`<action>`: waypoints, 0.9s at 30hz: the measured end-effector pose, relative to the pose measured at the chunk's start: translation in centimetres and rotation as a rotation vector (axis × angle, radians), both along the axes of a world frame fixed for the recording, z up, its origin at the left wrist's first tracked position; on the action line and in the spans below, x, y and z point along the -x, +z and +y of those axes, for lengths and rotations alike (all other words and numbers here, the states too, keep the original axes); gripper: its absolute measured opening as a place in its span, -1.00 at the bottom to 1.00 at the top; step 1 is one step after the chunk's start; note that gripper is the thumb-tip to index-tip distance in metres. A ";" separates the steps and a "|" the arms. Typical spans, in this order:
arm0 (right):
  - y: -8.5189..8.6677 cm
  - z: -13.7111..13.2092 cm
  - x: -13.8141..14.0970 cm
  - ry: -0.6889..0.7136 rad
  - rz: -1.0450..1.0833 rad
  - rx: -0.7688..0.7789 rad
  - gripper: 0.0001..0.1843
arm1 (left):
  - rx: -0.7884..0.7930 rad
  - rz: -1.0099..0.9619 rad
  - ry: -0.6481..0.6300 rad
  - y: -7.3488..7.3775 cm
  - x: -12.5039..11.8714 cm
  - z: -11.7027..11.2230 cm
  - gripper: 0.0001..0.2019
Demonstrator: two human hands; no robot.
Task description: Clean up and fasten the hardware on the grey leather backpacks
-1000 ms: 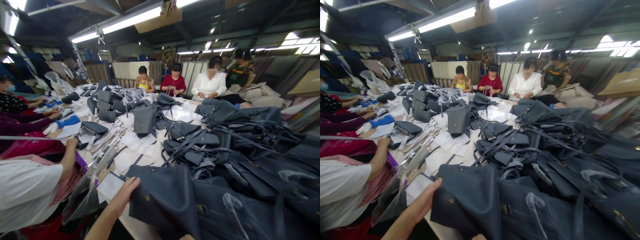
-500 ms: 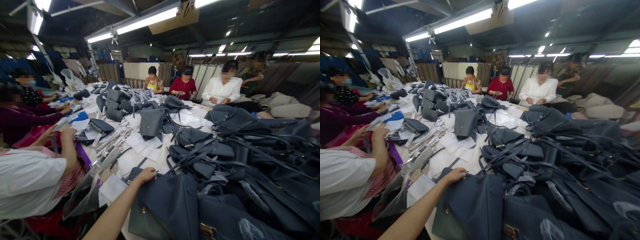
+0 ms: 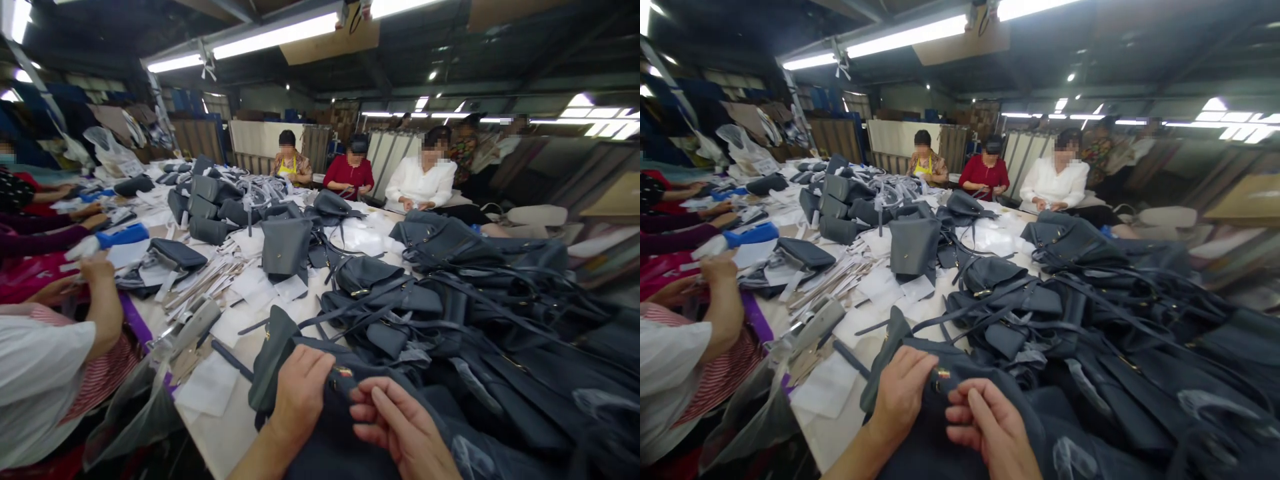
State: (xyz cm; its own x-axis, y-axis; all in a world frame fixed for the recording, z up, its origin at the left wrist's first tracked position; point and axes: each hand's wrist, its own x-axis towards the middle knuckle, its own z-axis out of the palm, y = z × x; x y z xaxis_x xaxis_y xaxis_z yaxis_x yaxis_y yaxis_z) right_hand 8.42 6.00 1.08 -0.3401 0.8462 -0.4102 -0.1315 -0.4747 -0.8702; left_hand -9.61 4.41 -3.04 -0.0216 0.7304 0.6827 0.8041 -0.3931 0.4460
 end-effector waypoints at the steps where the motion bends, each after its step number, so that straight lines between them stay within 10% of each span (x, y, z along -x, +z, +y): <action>1: 0.4 0.2 0.2 -0.057 0.041 0.017 -0.53 | -0.099 0.038 -0.014 0.7 -0.7 -0.3 -0.73; 12: 1.2 -2.4 -2.0 -0.027 0.100 0.119 -0.59 | -0.272 0.191 -0.079 2.2 -2.9 -1.7 -0.77; 27: 2.0 -4.1 -3.2 0.117 -0.374 -0.424 -0.58 | -0.267 0.286 -0.176 2.7 -4.0 -2.0 -0.77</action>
State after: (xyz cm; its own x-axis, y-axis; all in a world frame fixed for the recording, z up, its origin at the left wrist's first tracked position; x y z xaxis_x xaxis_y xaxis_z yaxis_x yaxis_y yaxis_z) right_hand 11.64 1.94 3.06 -0.3386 0.9283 -0.1537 0.2540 -0.0671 -0.9649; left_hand -5.59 2.44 -0.35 0.3056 0.5028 0.8086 0.7907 -0.6071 0.0786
